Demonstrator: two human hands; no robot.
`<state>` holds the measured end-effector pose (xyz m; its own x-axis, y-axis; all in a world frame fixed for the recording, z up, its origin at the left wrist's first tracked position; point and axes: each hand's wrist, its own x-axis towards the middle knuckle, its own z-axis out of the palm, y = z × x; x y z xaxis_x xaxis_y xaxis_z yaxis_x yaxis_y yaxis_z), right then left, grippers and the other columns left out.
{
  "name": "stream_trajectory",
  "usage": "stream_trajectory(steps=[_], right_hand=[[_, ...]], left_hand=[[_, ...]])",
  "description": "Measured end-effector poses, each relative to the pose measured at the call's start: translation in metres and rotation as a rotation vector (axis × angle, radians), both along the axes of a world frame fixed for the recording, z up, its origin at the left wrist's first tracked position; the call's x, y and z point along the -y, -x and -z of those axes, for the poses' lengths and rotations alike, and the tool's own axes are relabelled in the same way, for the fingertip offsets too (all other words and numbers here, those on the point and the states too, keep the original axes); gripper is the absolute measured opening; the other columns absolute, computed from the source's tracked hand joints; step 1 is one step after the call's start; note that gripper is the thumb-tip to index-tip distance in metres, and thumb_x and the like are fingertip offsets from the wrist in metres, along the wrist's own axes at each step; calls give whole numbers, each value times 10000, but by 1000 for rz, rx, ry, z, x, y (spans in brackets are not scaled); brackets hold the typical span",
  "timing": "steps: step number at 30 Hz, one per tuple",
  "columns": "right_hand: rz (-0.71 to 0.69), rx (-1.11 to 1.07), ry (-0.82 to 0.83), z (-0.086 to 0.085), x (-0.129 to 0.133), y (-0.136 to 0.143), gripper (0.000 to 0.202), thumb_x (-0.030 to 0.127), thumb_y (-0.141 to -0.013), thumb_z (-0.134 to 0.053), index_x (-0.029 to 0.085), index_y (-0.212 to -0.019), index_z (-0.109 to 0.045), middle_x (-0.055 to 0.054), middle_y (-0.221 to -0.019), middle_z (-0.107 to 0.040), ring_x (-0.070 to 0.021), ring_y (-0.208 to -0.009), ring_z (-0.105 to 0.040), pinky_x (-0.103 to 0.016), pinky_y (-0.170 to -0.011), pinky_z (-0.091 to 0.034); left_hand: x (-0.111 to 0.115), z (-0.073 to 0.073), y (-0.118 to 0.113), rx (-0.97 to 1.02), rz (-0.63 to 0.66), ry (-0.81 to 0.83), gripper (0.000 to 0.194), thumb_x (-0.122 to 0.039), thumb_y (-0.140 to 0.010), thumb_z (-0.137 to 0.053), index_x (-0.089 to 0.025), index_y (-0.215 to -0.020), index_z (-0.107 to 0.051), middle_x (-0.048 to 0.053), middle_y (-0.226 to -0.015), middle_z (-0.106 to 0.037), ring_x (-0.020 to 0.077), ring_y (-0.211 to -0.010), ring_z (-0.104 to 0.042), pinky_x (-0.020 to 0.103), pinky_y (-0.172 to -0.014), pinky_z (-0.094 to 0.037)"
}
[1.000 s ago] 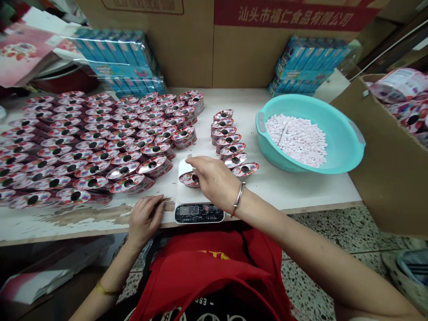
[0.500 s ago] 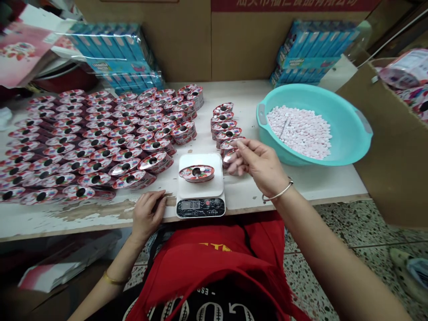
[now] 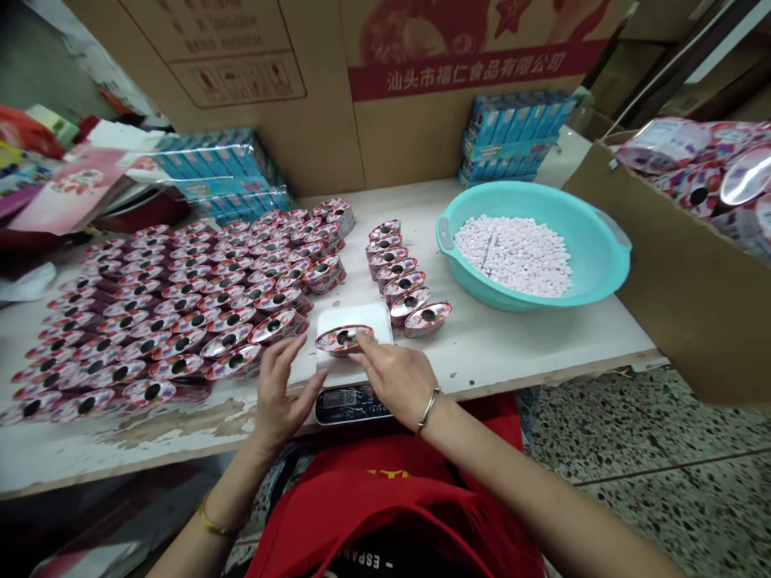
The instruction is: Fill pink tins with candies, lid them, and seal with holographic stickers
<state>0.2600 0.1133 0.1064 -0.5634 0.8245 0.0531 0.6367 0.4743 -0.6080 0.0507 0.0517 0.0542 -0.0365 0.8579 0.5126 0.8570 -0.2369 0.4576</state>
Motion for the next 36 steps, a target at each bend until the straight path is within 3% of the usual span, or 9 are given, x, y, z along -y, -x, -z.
stream_trajectory(steps=[2,5,9,12,15,19,24,29,36], right_hand=[[-24,10,-16,-2,1,7,395,311,-970,-433,179,-1316,-570,-119,-1014,-741,-212,-817,-709,-286,-682,-522],[47,-162,0,-7,-2,8,351,313,-975,-413,193,-1233,-618,-107,-1002,-739,-215,-869,-698,-297,-747,-521],[239,-541,214,-13,-12,-12,331,439,-948,-444,220,-893,-685,-58,-783,-690,-200,-726,-645,-299,-653,-510],[423,-761,446,-10,-16,-34,387,537,-903,-479,209,-823,-667,4,-552,-501,-144,-477,-461,-264,-449,-381],[553,-909,595,-4,-17,-58,391,549,-868,-528,190,-929,-671,52,-517,-350,-109,-438,-335,-238,-416,-279],[696,-986,610,8,-12,-89,473,532,-824,-596,159,-1115,-619,50,-572,-391,-98,-493,-363,-221,-449,-303],[813,-984,599,24,-5,-118,569,585,-789,-617,151,-1157,-582,42,-572,-443,-95,-497,-369,-212,-441,-287],[845,-964,622,30,-8,-124,547,609,-801,-596,172,-1128,-567,39,-577,-469,-102,-501,-392,-216,-452,-306],[754,-772,283,-3,-25,-124,407,576,-867,-512,191,-978,-580,22,-604,-505,-127,-542,-458,-247,-530,-396]], left_hand=[[-14,-10,-6,-70,68,24,613,-373,-846,-619,-213,-1395,-397,144,-1247,-538,272,-1156,-519,422,-949,-427],[-36,-24,-8,-201,214,137,479,-346,-879,-574,-211,-1325,-464,119,-1158,-605,250,-1066,-564,398,-893,-414],[-88,-48,-4,-301,321,154,299,-306,-893,-537,-205,-1174,-555,93,-1041,-652,229,-960,-600,369,-821,-413],[-155,-63,1,-250,192,6,290,-302,-862,-562,-185,-1128,-567,94,-1034,-651,232,-950,-601,359,-814,-422],[-228,-63,9,-119,4,-66,305,-306,-849,-568,-157,-1115,-564,119,-1075,-639,236,-984,-596,349,-833,-439],[-290,-45,15,-169,-148,159,336,-339,-852,-561,-151,-1130,-568,128,-1108,-642,251,-1051,-586,372,-904,-420],[-308,-35,9,-466,-168,410,319,-318,-832,-559,-199,-1121,-621,139,-1218,-604,309,-1181,-515,458,-980,-359],[-318,-52,-17,-443,-97,399,438,-288,-855,-464,-203,-1270,-572,113,-1280,-599,258,-1190,-532,369,-979,-398],[-345,-60,-67,-517,-38,746,241,-197,-667,-615,-173,-869,-746,118,-881,-740,232,-837,-678,268,-721,-480]])
